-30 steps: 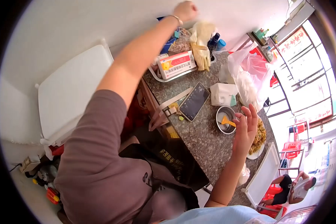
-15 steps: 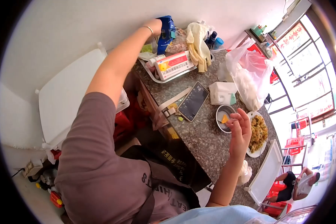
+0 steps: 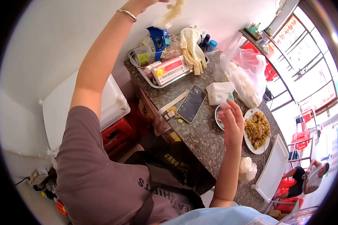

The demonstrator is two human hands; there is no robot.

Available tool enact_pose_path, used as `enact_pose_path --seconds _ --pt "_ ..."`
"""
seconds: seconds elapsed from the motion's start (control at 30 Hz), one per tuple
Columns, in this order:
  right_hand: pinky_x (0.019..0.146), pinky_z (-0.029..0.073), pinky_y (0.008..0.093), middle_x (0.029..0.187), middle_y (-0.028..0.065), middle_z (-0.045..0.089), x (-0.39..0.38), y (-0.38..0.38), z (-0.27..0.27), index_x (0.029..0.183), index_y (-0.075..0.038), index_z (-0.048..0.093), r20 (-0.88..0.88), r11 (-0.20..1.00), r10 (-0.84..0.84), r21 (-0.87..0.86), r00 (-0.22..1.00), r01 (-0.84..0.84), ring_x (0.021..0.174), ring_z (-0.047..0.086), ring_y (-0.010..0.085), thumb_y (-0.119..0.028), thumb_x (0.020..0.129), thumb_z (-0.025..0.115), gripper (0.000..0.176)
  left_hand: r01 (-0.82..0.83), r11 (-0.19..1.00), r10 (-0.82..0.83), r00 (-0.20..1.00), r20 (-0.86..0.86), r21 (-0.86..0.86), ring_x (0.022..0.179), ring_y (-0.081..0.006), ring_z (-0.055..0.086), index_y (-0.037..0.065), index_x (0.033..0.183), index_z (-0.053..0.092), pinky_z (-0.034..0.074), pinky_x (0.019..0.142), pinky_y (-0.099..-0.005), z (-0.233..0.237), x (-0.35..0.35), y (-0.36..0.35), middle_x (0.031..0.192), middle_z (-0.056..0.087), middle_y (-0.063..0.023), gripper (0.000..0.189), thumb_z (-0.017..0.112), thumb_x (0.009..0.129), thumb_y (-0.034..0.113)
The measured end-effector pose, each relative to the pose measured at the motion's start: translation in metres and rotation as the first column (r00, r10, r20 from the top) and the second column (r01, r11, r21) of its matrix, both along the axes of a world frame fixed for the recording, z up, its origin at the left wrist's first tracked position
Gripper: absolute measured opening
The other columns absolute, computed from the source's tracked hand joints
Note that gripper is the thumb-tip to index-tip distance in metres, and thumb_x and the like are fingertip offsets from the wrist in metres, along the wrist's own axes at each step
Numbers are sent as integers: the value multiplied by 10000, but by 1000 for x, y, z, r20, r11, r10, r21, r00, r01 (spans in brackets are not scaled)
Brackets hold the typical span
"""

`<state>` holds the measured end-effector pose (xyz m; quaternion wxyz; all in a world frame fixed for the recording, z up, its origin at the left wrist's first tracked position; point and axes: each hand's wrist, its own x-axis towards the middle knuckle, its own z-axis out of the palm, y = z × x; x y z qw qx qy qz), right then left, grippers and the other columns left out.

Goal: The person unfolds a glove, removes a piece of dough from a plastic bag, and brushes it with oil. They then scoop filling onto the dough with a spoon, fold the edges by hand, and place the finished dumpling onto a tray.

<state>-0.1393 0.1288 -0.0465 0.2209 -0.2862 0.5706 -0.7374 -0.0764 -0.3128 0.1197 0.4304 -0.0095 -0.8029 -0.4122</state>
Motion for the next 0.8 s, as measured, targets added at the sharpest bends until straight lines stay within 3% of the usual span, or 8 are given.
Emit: enact_pose_path --seconds 0.13,0.3,0.37,0.4,0.53,0.6,0.73,0.8 --pt "860 498 296 1166 106 615 2 -18 -2 1352 -19 473 125 995 72 -72 990 -64 1004 605 161 -238 1009 506 408 530 769 -512 845 -152 357 917 -178 671 74 1089 602 552 810 -322 26 2 71 989 677 -59 149 581 945 105" --pt "890 521 376 1270 161 585 1 -28 3 1405 -27 401 403 965 120 -263 907 -11 1101 613 262 -412 1032 413 536 750 515 -711 644 -283 415 910 -199 673 50 1087 604 553 833 -344 2 -2 149 1007 679 -73 161 544 951 112" --pt "872 543 404 1282 176 577 2 -18 3 1416 -29 382 346 848 476 -425 809 -317 1093 624 287 -451 1036 361 568 779 344 -742 567 -357 524 908 -211 672 37 1103 602 554 831 -354 -19 -2 179 1017 678 -82 181 538 951 113" --pt "838 557 406 1254 158 596 9 -15 4 1387 -8 420 367 862 455 -410 811 -298 1067 638 258 -395 1042 387 520 767 296 -734 564 -379 569 902 -208 672 32 1122 598 565 809 -339 -34 -6 186 992 679 -81 198 544 952 116" --pt "849 566 353 1169 119 642 20 -5 -19 1279 38 525 347 954 144 -298 927 -36 1029 653 197 -253 1024 484 389 711 438 -576 692 -436 550 754 -145 667 37 1054 634 553 696 -241 -68 11 218 909 681 -50 148 563 951 116" --pt "879 551 334 1162 120 643 11 4 -33 1245 37 560 358 937 -67 -299 931 182 1016 651 187 -172 1004 527 321 673 532 -463 740 -489 514 827 -200 677 43 1064 644 547 759 -307 -82 23 193 975 683 -81 162 579 918 72" --pt "856 541 298 1086 81 652 14 9 -46 1190 3 621 349 923 -159 -280 923 265 944 636 141 -168 993 558 269 527 724 -228 791 -568 445 1006 -251 653 48 1128 616 516 897 -375 -115 54 176 1170 629 -105 243 519 922 -39" --pt "850 543 297 1093 82 649 17 5 -39 1203 1 617 359 916 -168 -287 918 280 950 634 140 -164 995 553 274 644 651 -324 714 -620 401 991 -257 662 45 1099 646 523 879 -378 -116 67 179 1142 644 -119 254 527 891 -41"
